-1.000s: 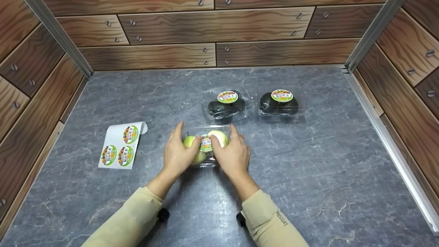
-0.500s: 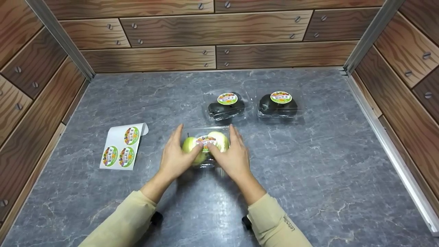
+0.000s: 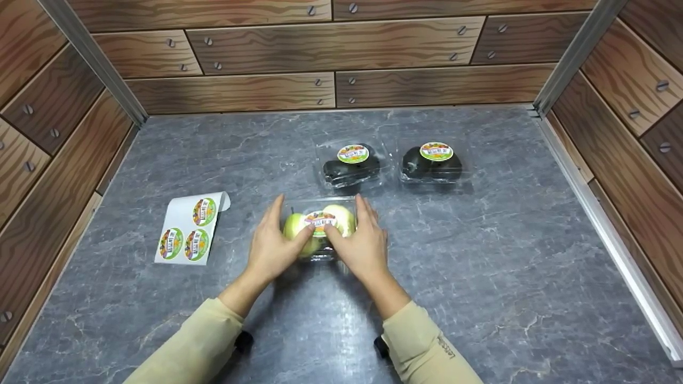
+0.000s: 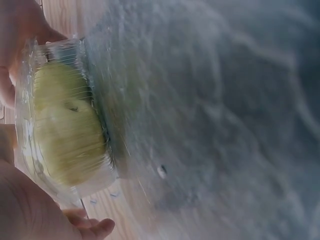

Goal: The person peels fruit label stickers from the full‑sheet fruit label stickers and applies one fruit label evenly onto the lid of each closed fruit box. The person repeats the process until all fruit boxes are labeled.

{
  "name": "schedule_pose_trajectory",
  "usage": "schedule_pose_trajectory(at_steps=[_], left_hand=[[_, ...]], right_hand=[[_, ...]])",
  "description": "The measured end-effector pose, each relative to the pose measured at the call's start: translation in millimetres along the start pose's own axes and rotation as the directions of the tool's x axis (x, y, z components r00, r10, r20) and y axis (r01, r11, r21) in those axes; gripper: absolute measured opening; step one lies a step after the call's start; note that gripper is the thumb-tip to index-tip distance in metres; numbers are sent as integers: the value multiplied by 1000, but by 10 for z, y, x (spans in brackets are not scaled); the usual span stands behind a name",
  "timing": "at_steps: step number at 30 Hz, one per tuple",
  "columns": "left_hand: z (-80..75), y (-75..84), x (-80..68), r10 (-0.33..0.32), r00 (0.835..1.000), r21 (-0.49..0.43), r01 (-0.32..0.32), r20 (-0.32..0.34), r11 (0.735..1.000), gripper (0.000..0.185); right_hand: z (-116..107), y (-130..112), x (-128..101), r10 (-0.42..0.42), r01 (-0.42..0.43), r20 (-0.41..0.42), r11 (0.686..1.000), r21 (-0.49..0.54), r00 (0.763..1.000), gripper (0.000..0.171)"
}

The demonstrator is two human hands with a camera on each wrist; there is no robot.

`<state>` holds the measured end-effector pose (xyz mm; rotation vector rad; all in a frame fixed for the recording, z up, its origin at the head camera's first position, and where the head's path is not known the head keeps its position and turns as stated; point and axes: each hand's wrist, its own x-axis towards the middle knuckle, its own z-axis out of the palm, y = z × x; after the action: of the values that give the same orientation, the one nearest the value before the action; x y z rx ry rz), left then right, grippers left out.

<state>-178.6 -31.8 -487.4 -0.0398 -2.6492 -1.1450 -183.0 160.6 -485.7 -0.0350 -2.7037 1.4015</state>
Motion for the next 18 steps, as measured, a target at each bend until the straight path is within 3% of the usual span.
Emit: schedule_pose_trajectory(at_steps=[8, 18], left_hand=[[-4, -5, 6, -9, 1000, -14, 9, -11, 1000, 87], [-10, 19, 30, -74, 997, -7, 73, -31, 997, 84]], right_hand=[[-25, -8, 8, 3, -3, 12, 1000, 17, 1000, 88], [1, -8, 12, -11, 14, -55, 999, 52, 998, 77]])
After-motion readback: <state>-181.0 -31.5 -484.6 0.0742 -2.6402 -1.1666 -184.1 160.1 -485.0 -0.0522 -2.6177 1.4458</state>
